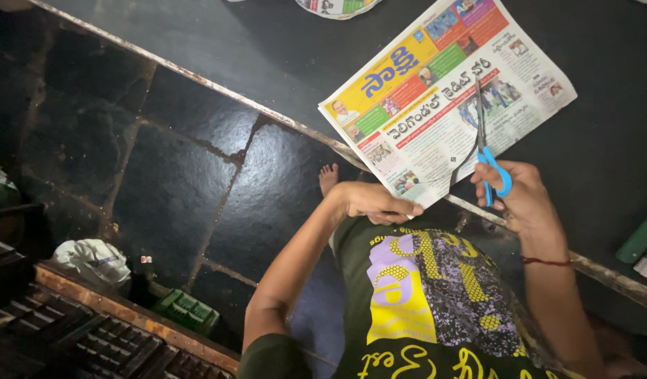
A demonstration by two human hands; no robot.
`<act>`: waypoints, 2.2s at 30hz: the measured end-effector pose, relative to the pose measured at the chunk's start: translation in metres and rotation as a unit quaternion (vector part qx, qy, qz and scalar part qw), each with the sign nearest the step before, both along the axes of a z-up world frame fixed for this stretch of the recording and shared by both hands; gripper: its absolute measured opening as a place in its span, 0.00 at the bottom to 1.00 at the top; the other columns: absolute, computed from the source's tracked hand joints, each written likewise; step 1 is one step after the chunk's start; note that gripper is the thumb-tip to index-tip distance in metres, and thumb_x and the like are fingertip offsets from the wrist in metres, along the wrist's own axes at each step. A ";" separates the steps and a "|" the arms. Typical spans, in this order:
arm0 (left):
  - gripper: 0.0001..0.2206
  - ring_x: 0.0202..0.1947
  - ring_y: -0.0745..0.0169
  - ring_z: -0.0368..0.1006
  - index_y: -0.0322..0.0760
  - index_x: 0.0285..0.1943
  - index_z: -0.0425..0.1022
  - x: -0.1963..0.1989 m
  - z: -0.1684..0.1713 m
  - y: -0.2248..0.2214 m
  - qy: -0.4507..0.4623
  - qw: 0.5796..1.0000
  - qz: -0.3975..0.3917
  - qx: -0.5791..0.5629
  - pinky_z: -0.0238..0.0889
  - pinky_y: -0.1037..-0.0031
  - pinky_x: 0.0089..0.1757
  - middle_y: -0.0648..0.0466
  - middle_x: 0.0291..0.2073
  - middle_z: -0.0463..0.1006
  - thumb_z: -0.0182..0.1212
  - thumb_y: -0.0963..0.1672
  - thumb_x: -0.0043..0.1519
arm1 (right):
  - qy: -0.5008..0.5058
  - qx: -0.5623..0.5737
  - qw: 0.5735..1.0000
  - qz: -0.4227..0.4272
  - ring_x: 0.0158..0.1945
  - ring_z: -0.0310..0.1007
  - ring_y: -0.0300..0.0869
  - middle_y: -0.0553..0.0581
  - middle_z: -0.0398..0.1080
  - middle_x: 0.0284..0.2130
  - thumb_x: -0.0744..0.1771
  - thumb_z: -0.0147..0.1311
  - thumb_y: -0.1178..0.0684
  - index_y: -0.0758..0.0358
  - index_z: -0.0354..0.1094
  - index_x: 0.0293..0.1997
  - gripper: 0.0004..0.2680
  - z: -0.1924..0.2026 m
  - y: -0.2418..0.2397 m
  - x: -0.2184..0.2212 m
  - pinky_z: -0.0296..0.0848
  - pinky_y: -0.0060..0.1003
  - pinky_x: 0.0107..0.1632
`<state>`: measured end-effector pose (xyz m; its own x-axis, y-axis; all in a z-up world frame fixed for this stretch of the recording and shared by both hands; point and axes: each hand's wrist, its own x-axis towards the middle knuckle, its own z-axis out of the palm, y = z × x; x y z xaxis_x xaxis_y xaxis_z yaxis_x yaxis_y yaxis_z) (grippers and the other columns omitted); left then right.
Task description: The person uses shears to cut several circular shapes out of newspaper sheets while seated on the floor.
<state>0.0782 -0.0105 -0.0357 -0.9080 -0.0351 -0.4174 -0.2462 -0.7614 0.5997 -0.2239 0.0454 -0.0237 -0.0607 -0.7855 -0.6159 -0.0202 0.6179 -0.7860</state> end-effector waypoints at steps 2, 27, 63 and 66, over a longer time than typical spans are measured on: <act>0.14 0.12 0.79 0.50 0.40 0.30 0.68 0.003 -0.003 -0.002 0.023 1.000 -0.010 0.015 0.39 0.80 0.17 0.65 0.15 0.61 0.60 0.48 0.66 | -0.031 0.002 0.999 0.008 0.22 0.66 0.35 0.56 0.71 0.23 0.68 0.60 0.47 0.72 0.73 0.37 0.13 0.000 -0.001 0.001 0.56 0.26 0.22; 0.17 0.13 0.79 0.53 0.43 0.26 0.66 0.028 0.002 -0.017 0.018 0.992 -0.111 -0.055 0.43 0.81 0.18 0.66 0.15 0.61 0.60 0.49 0.67 | -0.064 0.077 0.991 0.085 0.22 0.71 0.36 0.54 0.72 0.22 0.64 0.60 0.44 0.65 0.72 0.35 0.13 0.007 -0.024 -0.026 0.59 0.25 0.22; 0.32 0.38 0.57 0.77 0.34 0.68 0.57 -0.042 0.022 0.041 0.020 0.899 0.436 -0.026 0.72 0.69 0.43 0.41 0.39 0.77 0.70 0.47 0.59 | -0.179 -0.050 0.978 -0.098 0.22 0.69 0.33 0.52 0.69 0.23 0.69 0.56 0.44 0.64 0.69 0.39 0.11 0.007 0.010 0.053 0.58 0.23 0.20; 0.27 0.31 0.58 0.74 0.21 0.65 0.68 -0.063 -0.004 0.041 0.021 0.892 0.445 0.072 0.67 0.71 0.37 0.40 0.34 0.76 0.67 0.49 0.66 | -0.179 -0.047 0.980 -0.073 0.23 0.70 0.34 0.53 0.70 0.25 0.69 0.56 0.45 0.66 0.69 0.39 0.12 0.015 0.009 0.056 0.60 0.24 0.21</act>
